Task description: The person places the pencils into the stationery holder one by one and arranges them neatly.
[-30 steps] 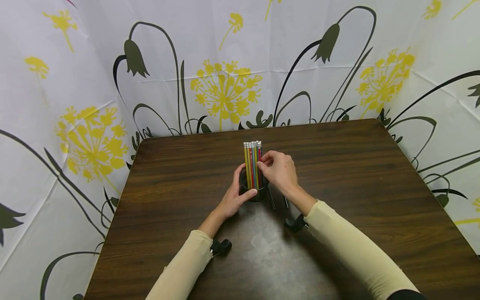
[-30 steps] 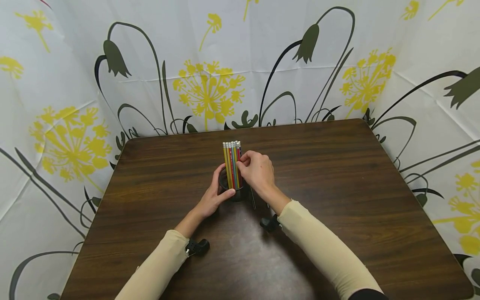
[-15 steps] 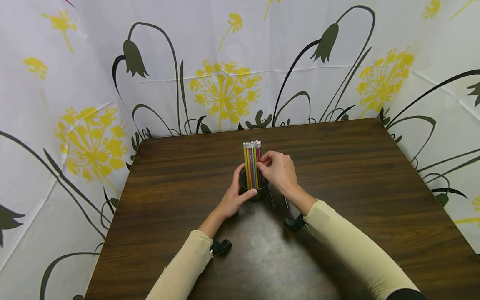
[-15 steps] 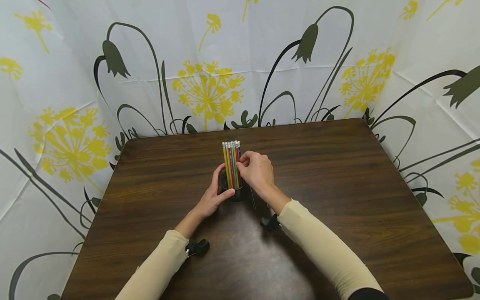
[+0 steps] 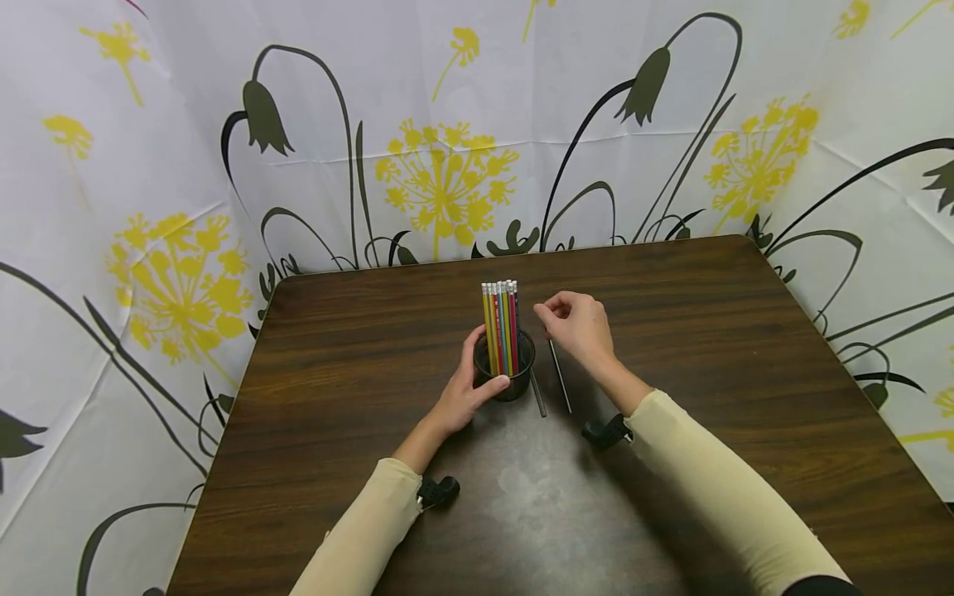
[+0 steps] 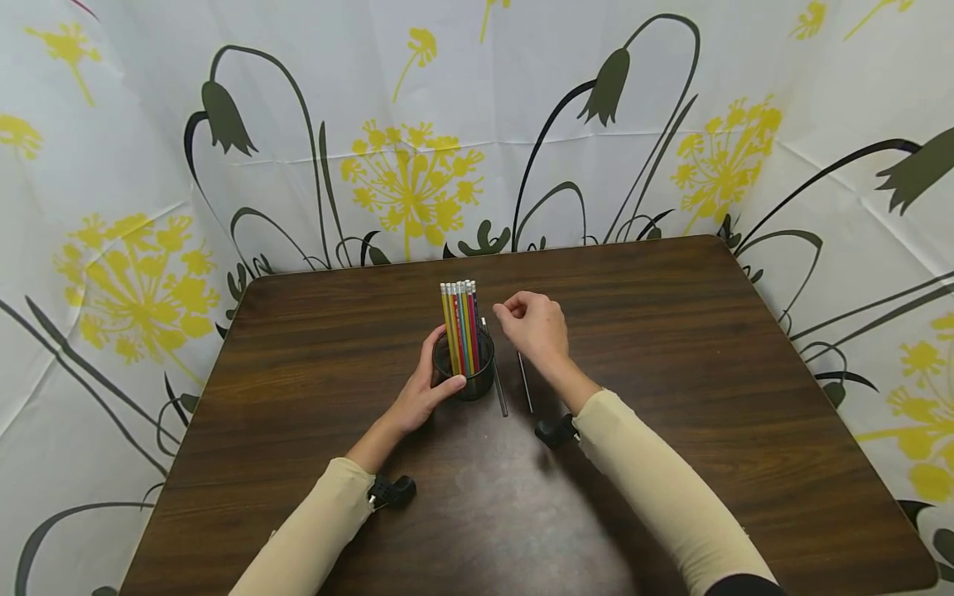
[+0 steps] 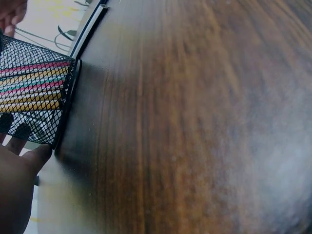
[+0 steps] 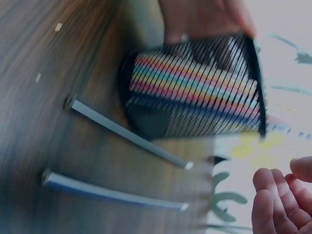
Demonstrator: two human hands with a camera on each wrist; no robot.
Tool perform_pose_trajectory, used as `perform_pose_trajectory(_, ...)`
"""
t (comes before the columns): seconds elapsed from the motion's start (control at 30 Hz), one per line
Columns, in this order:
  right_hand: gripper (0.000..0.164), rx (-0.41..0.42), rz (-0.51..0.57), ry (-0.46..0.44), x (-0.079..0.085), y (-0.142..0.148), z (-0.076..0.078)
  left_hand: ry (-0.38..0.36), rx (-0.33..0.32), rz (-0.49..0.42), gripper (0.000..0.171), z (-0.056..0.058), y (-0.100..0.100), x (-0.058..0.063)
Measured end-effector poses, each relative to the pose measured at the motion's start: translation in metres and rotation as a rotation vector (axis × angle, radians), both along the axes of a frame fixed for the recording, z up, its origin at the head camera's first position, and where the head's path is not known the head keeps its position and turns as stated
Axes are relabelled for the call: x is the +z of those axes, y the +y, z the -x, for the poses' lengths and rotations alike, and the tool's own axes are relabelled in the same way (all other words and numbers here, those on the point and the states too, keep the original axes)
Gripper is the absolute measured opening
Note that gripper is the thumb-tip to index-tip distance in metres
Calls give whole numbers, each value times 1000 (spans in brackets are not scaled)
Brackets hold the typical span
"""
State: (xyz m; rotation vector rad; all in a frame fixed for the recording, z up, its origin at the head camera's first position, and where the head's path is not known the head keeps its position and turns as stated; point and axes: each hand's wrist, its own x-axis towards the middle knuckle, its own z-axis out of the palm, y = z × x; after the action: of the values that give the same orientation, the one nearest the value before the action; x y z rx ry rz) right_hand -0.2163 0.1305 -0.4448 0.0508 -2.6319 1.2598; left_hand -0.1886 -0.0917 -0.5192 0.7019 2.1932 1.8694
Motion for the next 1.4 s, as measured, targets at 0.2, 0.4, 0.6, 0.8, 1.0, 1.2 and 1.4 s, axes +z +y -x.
perform_pose_trajectory(0.2,21,-46,-137,-173,-23,16,7,-9,-43,-31,81,-6,-1,17)
perform_pose_trajectory(0.4,28,22,-180,-311,-52,25,12,-9,-26,-22,81,-2,-1,6)
perform_pose_trajectory(0.6,35,12,-239,-291,-66,25,16,19,-15,-22,82,1,-1,-3)
perform_pose_trajectory(0.8,33,-29,-338,-268,-67,19,19,16,-23,-25,82,0,-1,0)
perform_pose_trajectory(1.0,24,-46,-366,-264,-65,16,19,24,-17,-23,81,-1,-1,1)
perform_pose_trajectory(1.2,19,-47,-355,-261,-63,16,19,8,6,13,82,0,-1,-1)
perform_pose_trajectory(1.4,17,-48,-312,-304,-59,17,20,3,3,9,81,1,-1,-1)
